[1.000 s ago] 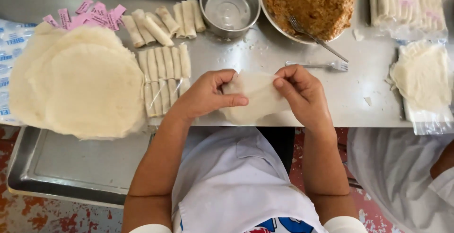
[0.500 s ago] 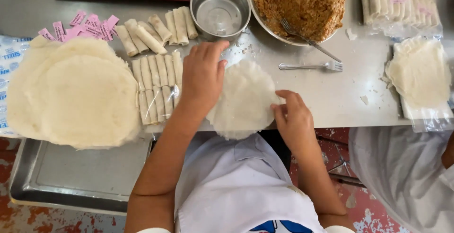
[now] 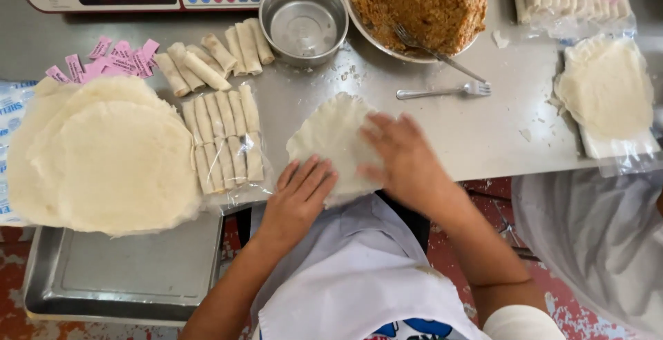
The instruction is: Rolling spring rolls by hand, organizing them into bundles, and weighing them on a digital scale.
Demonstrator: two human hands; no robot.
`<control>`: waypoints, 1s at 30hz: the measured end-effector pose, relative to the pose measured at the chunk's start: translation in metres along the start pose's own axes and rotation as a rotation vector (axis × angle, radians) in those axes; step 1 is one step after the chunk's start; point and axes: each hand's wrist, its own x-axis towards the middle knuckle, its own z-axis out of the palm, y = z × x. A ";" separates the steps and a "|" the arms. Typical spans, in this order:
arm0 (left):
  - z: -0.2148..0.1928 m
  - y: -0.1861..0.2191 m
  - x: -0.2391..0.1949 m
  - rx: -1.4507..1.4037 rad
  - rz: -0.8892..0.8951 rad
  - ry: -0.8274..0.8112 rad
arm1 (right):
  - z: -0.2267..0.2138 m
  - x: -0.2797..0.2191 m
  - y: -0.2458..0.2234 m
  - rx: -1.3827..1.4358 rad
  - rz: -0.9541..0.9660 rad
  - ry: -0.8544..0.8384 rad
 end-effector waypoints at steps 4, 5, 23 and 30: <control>0.014 -0.020 0.017 -0.305 -0.123 0.099 | 0.027 -0.006 -0.043 0.116 -0.116 -0.074; 0.004 -0.008 0.020 -0.311 -0.127 0.093 | 0.026 -0.014 -0.046 0.119 -0.110 -0.080; -0.061 -0.009 0.113 -0.306 -0.042 0.512 | -0.071 0.030 -0.009 0.561 -0.049 0.372; 0.000 0.006 0.038 -0.118 -0.082 0.202 | -0.050 0.028 0.003 0.383 -0.031 -0.003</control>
